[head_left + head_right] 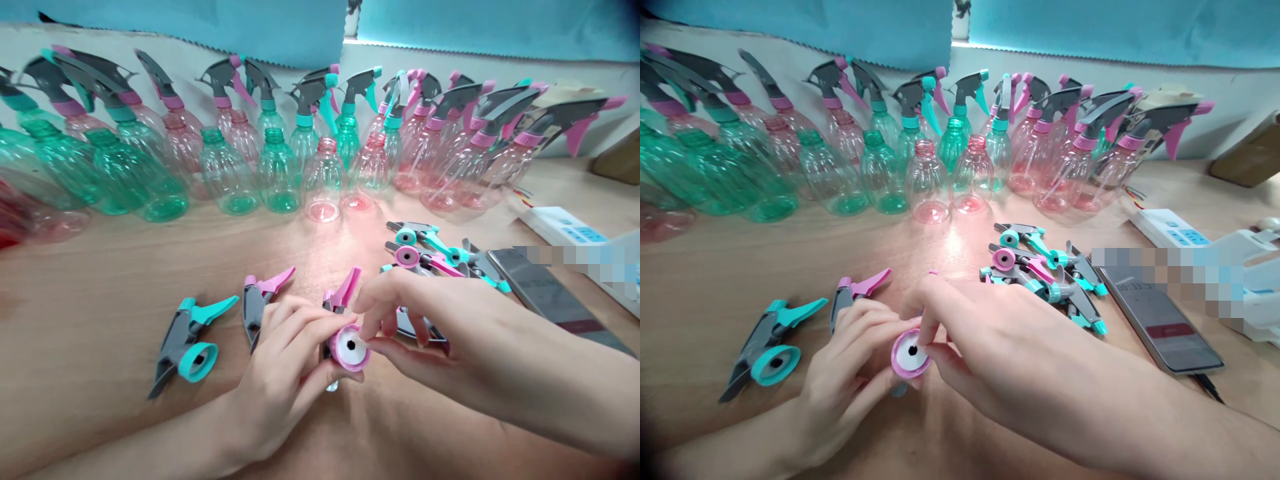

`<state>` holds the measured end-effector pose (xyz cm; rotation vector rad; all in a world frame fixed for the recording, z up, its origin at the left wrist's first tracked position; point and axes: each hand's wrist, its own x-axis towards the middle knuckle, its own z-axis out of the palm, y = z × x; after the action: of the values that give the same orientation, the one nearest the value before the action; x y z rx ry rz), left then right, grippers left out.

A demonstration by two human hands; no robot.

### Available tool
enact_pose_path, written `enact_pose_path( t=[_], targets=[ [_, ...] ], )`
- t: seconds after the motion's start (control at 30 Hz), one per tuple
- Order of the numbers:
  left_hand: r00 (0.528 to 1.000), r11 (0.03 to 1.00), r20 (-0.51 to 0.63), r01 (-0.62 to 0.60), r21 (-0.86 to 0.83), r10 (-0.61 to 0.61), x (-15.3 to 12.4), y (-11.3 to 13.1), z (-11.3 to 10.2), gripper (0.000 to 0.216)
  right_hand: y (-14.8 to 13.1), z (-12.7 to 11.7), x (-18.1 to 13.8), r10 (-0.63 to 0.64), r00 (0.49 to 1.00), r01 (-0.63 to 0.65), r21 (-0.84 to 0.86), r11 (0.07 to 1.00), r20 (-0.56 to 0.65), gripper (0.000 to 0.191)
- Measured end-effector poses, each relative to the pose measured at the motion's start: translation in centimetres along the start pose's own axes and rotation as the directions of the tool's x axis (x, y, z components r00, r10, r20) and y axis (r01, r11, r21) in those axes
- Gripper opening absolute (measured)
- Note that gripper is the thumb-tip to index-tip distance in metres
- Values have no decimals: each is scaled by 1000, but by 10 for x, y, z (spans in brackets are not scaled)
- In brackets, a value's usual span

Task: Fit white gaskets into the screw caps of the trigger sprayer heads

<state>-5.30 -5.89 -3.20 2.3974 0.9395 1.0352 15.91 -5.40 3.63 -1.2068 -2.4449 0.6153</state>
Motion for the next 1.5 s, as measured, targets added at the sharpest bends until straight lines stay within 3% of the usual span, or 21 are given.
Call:
enact_pose_path(
  t=[0.23,0.63,0.77,0.87,1.03,1.17,1.3,1.4,1.5],
  targets=[
    [1000,1000,22,9,8,-9,-2,-1,0,24,-1,2,-2,-12,1000,14,-43,999,28,9],
    [1000,999,-9,-1,37,1,2,0,-1,22,-3,8,0,-103,991,89,-154,984,-84,22],
    [1000,998,-13,13,56,-12,0,0,2,23,-5,9,1,-126,990,119,-120,986,-55,29],
    [999,997,-34,-9,79,12,2,0,1,20,-5,13,4,-144,985,133,-104,986,-98,32],
    [999,994,-47,-20,103,25,4,-1,-1,18,-3,19,8,-101,985,97,-33,995,-139,22],
    [998,993,-24,-46,110,49,2,-1,0,22,-1,7,1,-107,994,103,-120,987,-28,23],
    [995,994,25,-95,45,94,4,1,-1,14,-3,-9,-1,-210,970,226,-147,963,120,38],
    [991,993,113,-64,-102,75,7,1,-3,16,-5,-15,3,-278,939,313,-164,936,205,31],
    [987,977,157,-7,-212,41,8,0,-4,18,-4,-11,7,-349,912,390,-190,901,217,23]
  ],
)
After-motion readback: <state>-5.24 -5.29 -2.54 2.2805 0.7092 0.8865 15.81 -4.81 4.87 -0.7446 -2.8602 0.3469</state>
